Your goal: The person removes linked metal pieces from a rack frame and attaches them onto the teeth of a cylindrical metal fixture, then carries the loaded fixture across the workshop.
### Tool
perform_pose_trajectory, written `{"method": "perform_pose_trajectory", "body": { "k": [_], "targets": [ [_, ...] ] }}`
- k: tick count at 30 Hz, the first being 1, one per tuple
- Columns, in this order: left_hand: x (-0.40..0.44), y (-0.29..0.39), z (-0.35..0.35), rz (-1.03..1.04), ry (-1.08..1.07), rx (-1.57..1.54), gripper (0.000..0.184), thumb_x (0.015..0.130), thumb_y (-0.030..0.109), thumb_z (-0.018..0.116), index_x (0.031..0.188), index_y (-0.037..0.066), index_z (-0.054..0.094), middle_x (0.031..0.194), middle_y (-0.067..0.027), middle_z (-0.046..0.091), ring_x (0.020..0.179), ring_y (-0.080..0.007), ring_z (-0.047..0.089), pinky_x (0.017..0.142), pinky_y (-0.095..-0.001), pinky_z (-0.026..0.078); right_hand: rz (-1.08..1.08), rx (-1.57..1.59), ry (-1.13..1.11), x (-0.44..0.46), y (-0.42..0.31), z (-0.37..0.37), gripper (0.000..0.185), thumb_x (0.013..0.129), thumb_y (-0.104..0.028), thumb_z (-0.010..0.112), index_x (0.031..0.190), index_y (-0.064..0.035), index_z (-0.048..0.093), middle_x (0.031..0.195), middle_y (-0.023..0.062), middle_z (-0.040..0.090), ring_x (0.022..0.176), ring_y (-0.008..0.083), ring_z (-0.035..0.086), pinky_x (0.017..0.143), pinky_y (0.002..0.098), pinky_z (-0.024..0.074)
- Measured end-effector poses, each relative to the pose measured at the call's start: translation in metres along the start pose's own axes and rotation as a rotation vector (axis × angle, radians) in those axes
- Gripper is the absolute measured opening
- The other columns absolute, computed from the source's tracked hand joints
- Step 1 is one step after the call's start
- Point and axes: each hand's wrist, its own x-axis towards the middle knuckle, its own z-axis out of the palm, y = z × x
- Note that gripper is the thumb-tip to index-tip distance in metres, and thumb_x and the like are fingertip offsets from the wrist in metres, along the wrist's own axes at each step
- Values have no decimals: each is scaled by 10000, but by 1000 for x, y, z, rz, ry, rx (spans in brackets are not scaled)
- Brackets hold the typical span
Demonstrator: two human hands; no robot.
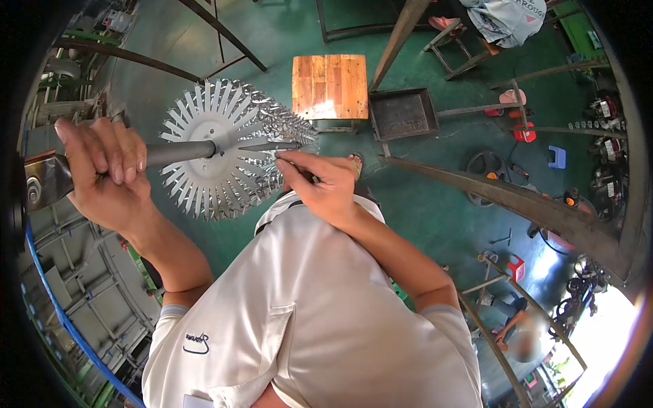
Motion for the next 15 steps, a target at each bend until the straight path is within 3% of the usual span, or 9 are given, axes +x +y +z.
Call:
{"method": "perform_pose_trajectory", "body": {
  "k": [15],
  "targets": [
    [-4, -3, 7, 61, 83, -3, 496, 1059, 242, 417, 594, 78, 365, 446, -34, 342, 345, -92, 283, 344, -256, 253, -12, -19, -17, -3, 7, 5, 175, 827, 44, 706, 1001, 66, 700, 694, 90, 693, 577, 93, 654, 499, 214, 491]
  ]
}}
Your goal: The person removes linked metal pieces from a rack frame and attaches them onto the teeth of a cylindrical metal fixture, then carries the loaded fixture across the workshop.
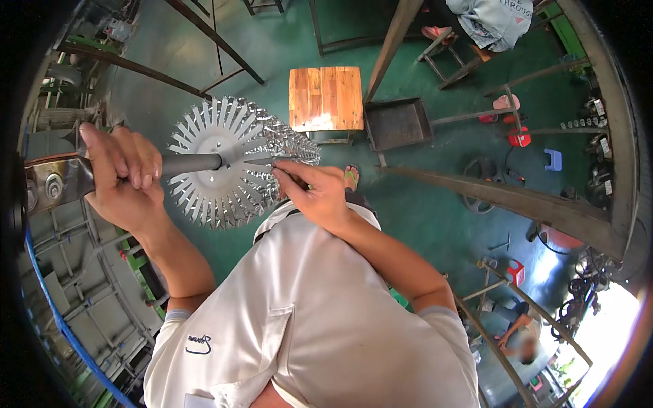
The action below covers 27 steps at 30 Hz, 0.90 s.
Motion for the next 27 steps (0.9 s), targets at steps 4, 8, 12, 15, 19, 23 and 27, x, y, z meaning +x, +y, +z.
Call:
{"method": "perform_pose_trajectory", "body": {
  "k": [4, 8, 12, 15, 19, 23, 27],
  "targets": [
    [3, -3, -3, -19, 9, -27, 499, 1049, 225, 454, 579, 77, 372, 439, -32, 344, 341, -91, 283, 343, -260, 251, -23, -95, -12, 6, -5, 1, 172, 827, 18, 706, 996, 46, 711, 692, 94, 699, 560, 83, 644, 501, 217, 481],
    [-10, -2, 1, -49, 78, 2, 483, 1040, 211, 479, 587, 70, 393, 437, -15, 349, 342, -83, 291, 345, -259, 252, 54, -179, -44, -2, -6, -2, 158, 840, -33, 701, 986, 26, 717, 652, 96, 681, 543, 73, 632, 507, 230, 475],
    [-15, -4, -3, -22, 35, 39, 502, 1052, 238, 443, 585, 87, 341, 448, -20, 334, 348, -84, 267, 339, -257, 237, 65, -162, -69, -5, -5, -2, 160, 850, -50, 697, 992, 23, 712, 660, 89, 680, 544, 75, 623, 516, 232, 473],
    [-16, -8, -7, -43, 65, 27, 499, 1047, 240, 459, 585, 91, 344, 446, -13, 334, 351, -76, 274, 342, -254, 236, 97, -111, -71, -6, 2, 1, 185, 849, -64, 705, 1017, 12, 706, 673, 86, 681, 538, 80, 612, 519, 232, 473],
    [-18, -10, -9, -78, 87, 20, 496, 1042, 244, 476, 587, 97, 346, 448, -3, 330, 352, -76, 278, 347, -256, 238, 170, -202, -133, -4, -12, -5, 233, 843, -99, 724, 1056, -8, 700, 654, 76, 660, 514, 85, 579, 507, 238, 457],
    [-20, -19, -16, -64, 79, 6, 494, 1041, 246, 480, 589, 100, 344, 449, 1, 328, 349, -76, 277, 345, -257, 240, 105, -231, -101, -9, -14, -11, 294, 851, -145, 732, 1123, -42, 687, 557, 44, 567, 479, 77, 507, 481, 248, 417],
    [-27, -22, -16, -105, 112, -15, 465, 1036, 232, 496, 608, 98, 373, 464, 16, 338, 373, -63, 292, 355, -245, 234, 227, -277, -39, -16, -14, -24, 289, 857, -155, 742, 1133, -79, 697, 618, 30, 628, 488, 81, 520, 491, 248, 435]
  ]
}}
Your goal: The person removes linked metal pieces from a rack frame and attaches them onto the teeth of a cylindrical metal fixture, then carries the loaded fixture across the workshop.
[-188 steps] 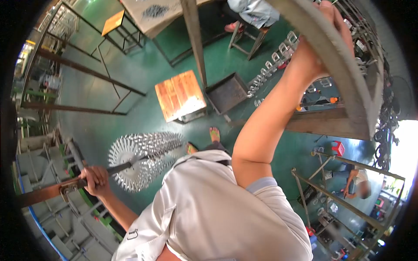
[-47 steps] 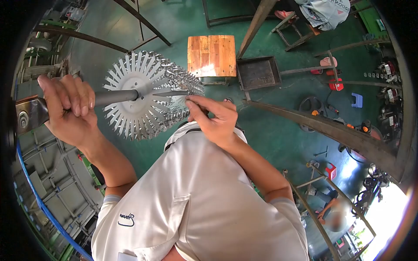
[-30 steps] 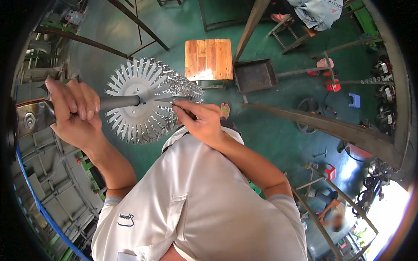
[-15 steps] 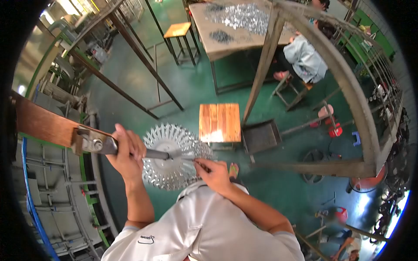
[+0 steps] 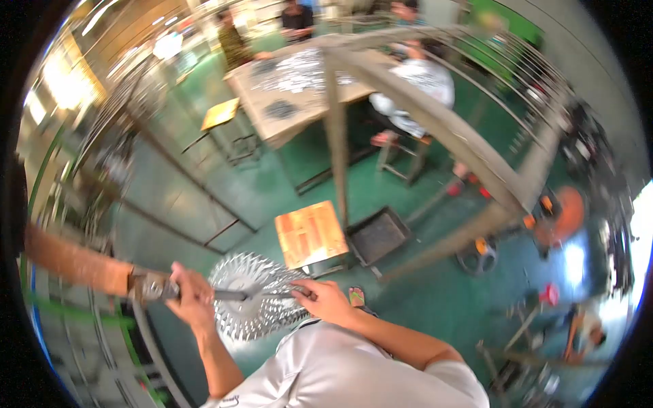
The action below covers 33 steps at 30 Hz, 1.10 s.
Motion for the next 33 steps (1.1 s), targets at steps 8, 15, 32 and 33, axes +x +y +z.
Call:
{"method": "perform_pose_trajectory", "body": {
  "k": [8, 15, 32, 33],
  "targets": [
    [-7, -22, -20, -36, -148, -17, 481, 1051, 256, 463, 610, 112, 338, 462, 21, 293, 344, -65, 235, 333, -246, 194, 213, 191, 222, -28, 96, 1, 270, 892, -252, 678, 1009, -10, 695, 683, 71, 676, 562, 151, 616, 571, 318, 479],
    [-11, -33, -26, -64, -254, -57, 516, 1038, 258, 496, 580, 139, 290, 446, 21, 273, 336, -64, 208, 312, -245, 181, 711, 263, 217, -106, 179, 4, 270, 879, -265, 690, 988, -20, 724, 760, 40, 696, 568, 83, 580, 512, 245, 473],
    [-69, -19, -67, -75, -326, -61, 466, 1027, 230, 510, 601, 75, 400, 468, 3, 382, 393, -81, 345, 383, -261, 294, 853, -375, 139, -232, 243, -72, 289, 810, -276, 715, 957, -31, 749, 769, 109, 727, 687, 209, 698, 711, 340, 552],
    [-72, -16, -70, -75, -318, -47, 472, 1025, 234, 515, 596, 76, 398, 468, 2, 385, 394, -80, 345, 385, -262, 292, 869, -391, 106, -237, 248, -82, 290, 809, -284, 716, 953, -35, 750, 771, 107, 728, 695, 212, 700, 719, 345, 552]
  ]
}}
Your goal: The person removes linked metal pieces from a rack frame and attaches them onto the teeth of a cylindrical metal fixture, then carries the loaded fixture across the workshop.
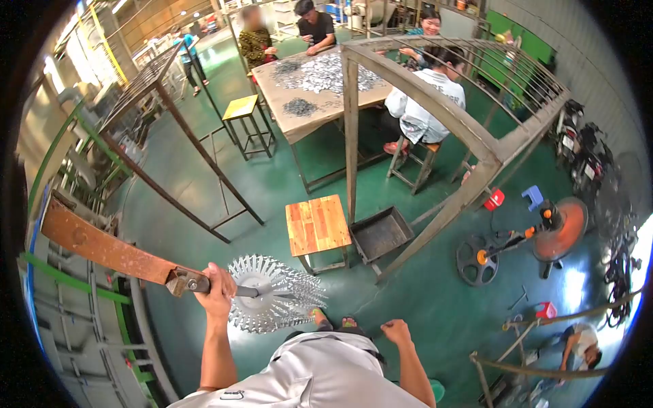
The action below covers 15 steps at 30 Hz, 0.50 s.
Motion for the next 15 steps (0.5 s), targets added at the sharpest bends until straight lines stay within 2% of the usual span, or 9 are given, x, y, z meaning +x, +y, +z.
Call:
{"method": "perform_pose_trajectory", "body": {
  "k": [5, 8, 11, 14, 15],
  "targets": [
    [-19, 18, -12, -22, 68, 37, 489, 1015, 243, 539, 578, 81, 391, 475, -2, 394, 396, -81, 342, 390, -264, 286, -6, -134, -55, 1, 18, -39, 274, 812, -297, 716, 935, -55, 757, 771, 93, 729, 710, 206, 702, 731, 343, 550],
    [-30, 22, -22, -16, 126, 72, 480, 1012, 233, 544, 580, 88, 393, 483, 4, 397, 399, -78, 344, 388, -263, 283, 38, -246, -104, 1, 27, -55, 248, 815, -294, 716, 889, -61, 758, 736, 89, 721, 666, 204, 695, 697, 339, 551],
    [-42, 13, -39, 10, 198, 127, 474, 1024, 198, 499, 582, 84, 374, 448, -8, 357, 361, -98, 312, 356, -274, 267, 119, -298, -153, 4, 29, -66, 239, 814, -303, 712, 774, -70, 750, 678, 82, 704, 615, 195, 682, 652, 341, 548],
    [-51, 4, -57, 109, 266, 134, 426, 1016, 144, 506, 607, 89, 402, 461, -6, 362, 365, -96, 332, 358, -272, 283, -2, -411, -117, 47, 89, -52, 334, 776, -348, 665, 563, -92, 676, 613, 86, 672, 579, 221, 666, 606, 387, 533],
    [-56, 1, -62, 117, 358, 183, 412, 1017, 109, 496, 616, 91, 403, 463, -5, 364, 368, -96, 329, 368, -271, 293, -129, -531, -98, 43, 87, -53, 286, 747, -316, 627, 560, -103, 671, 601, 94, 663, 565, 247, 660, 599, 420, 523]
  ]
}}
